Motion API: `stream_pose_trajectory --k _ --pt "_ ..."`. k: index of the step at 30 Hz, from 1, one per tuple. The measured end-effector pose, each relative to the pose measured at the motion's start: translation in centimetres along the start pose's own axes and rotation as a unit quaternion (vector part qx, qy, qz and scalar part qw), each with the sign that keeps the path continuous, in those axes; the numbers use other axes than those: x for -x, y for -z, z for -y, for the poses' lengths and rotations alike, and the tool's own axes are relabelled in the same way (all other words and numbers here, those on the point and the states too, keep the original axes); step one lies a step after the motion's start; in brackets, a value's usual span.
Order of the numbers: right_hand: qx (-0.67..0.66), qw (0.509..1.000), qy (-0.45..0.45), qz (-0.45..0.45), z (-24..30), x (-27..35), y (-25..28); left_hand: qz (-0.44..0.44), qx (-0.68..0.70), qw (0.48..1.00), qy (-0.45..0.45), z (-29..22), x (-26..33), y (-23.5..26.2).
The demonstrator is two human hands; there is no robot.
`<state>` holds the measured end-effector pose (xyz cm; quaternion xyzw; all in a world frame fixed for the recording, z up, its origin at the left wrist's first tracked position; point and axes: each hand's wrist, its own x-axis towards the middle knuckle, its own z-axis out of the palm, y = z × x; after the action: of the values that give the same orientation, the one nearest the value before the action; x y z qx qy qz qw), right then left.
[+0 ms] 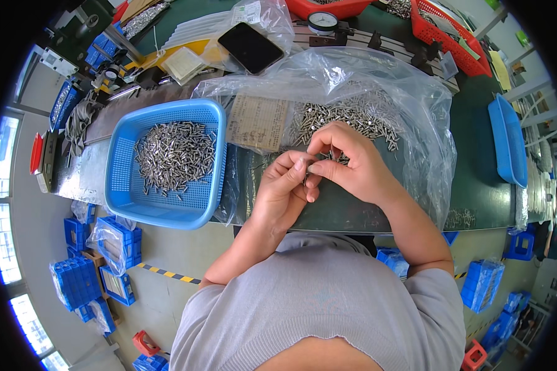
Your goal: Assembling small metal components by manually inserting pins into circular parts at a workstation.
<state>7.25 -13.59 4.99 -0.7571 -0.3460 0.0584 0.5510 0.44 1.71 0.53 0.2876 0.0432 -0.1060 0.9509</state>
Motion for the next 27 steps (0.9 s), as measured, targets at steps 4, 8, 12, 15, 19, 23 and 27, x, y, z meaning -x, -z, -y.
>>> stream_pose_trajectory --k 4,8,12,15,19,23,27 --pt "-0.074 0.993 -0.049 0.074 -0.5 -0.2 0.5 0.011 -0.012 1.000 0.023 -0.1 0.0 0.2" --pt "-0.017 0.999 0.022 0.032 -0.5 -0.2 0.4 0.011 0.011 0.999 0.037 -0.2 0.0 0.1" --pt "0.039 0.997 0.061 -0.008 -0.6 -0.1 0.5 -0.009 0.007 1.000 0.027 0.0 0.0 -0.1" --pt "0.090 0.991 0.093 -0.030 -0.7 0.1 0.3 0.016 0.011 1.000 0.018 0.1 -0.1 0.1" --pt "0.090 0.987 0.130 -0.007 -0.5 -0.1 0.9 -0.017 0.034 0.999 0.001 0.2 0.0 0.0" --pt "0.003 0.999 0.007 -0.053 -0.3 -0.1 1.6 -0.015 0.040 0.999 -0.005 0.0 -0.2 0.0" --pt "0.209 0.977 0.035 0.007 -1.6 -0.1 2.2 -0.002 0.056 0.998 -0.012 -0.1 -0.3 0.4"
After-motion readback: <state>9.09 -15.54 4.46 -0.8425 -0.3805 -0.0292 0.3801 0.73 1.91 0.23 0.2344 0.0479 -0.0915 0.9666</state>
